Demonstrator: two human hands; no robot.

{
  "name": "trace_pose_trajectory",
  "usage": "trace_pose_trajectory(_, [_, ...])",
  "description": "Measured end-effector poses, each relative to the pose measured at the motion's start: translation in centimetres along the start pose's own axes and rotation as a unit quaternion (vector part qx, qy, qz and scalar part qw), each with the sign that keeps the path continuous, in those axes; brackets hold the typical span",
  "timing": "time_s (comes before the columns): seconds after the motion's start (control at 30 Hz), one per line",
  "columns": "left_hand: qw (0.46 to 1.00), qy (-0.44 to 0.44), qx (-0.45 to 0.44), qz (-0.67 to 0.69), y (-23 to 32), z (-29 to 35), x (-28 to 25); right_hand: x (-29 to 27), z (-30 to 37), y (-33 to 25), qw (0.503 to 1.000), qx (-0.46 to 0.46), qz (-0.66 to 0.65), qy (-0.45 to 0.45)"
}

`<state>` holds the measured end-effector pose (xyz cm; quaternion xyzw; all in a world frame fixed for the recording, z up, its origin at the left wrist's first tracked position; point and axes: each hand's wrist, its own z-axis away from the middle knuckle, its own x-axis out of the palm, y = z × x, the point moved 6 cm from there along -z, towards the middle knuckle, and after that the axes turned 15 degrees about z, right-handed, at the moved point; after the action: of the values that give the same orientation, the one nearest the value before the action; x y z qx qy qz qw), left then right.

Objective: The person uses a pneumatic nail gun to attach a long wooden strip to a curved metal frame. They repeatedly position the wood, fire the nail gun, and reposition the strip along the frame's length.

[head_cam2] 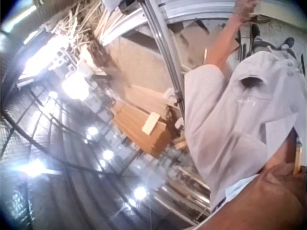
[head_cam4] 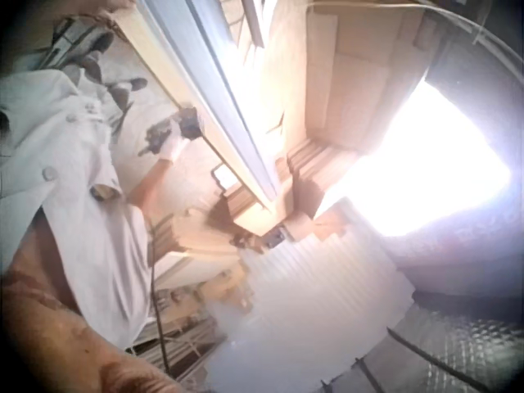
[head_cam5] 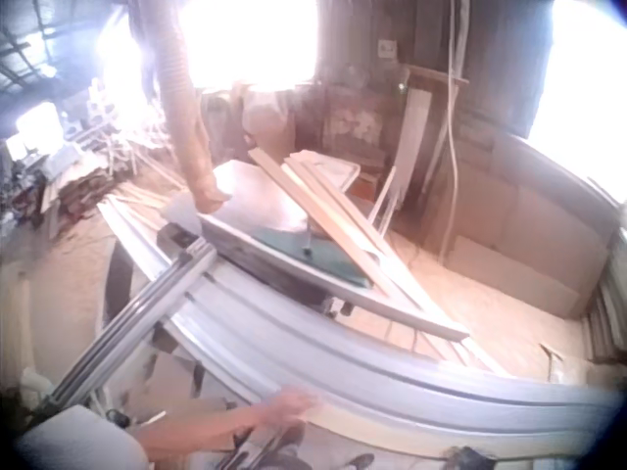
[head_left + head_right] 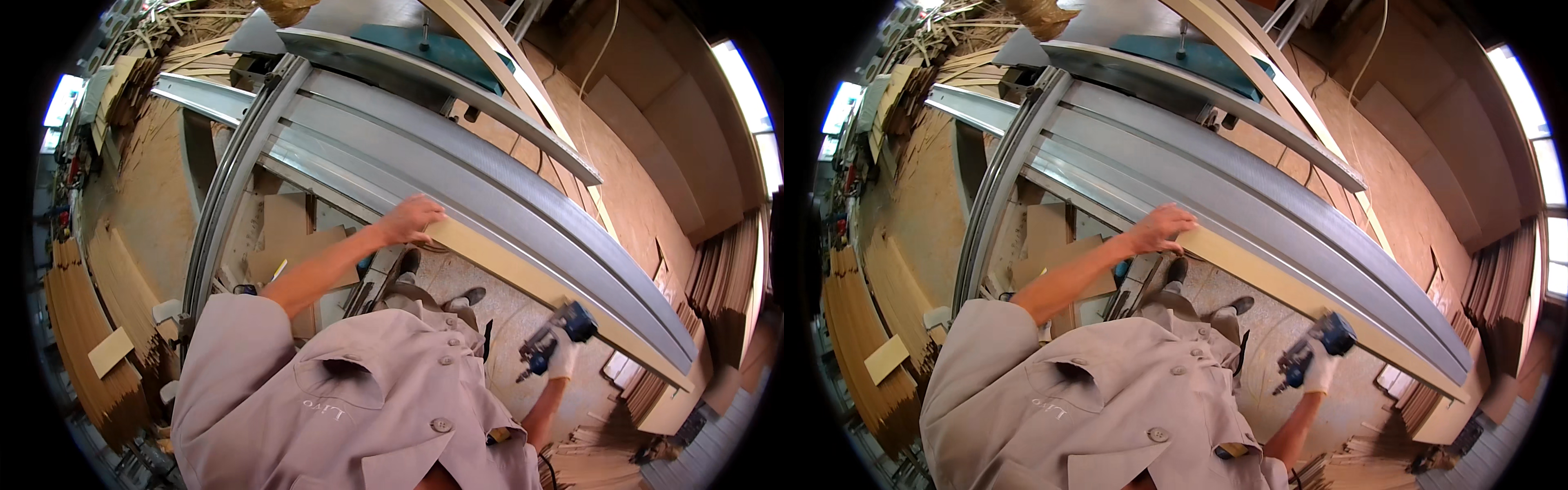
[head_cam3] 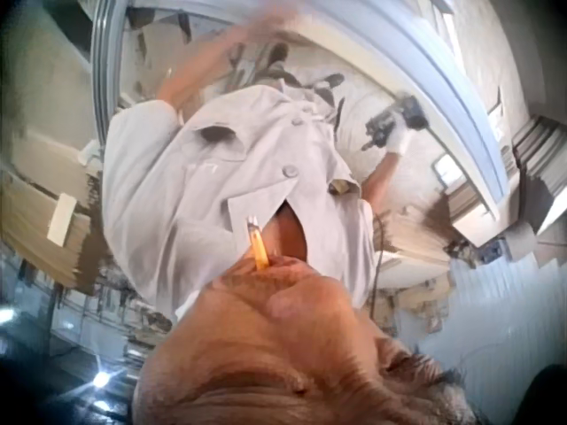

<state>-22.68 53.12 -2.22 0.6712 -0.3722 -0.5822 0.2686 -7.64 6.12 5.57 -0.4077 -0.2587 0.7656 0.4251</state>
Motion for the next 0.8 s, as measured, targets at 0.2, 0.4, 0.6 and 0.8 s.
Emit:
trace_pose_trajectory(0.2, [0.999,-0.021,-0.015,0.042,-2.0,1.1,-1.3,14.9,4.2,-7.0,0.986,0.014,0.068,-0.15])
trace_pose_trajectory(0.4, [0.995,-0.02,-0.006,0.102,-2.7,0.9,-0.9,20.7,5.6,-9.6,0.966,-0.003,0.133,-0.221])
trace_pose_trajectory(0.6, [0.971,0.0,-0.086,0.224,-4.2,1.3,0.8,24.2,6.3,-10.6,0.949,-0.021,0.179,-0.259])
trace_pose_trajectory(0.8, [0.989,0.066,-0.018,0.132,-4.7,1.4,0.5,26.9,7.0,-11.9,0.938,-0.011,0.169,-0.302])
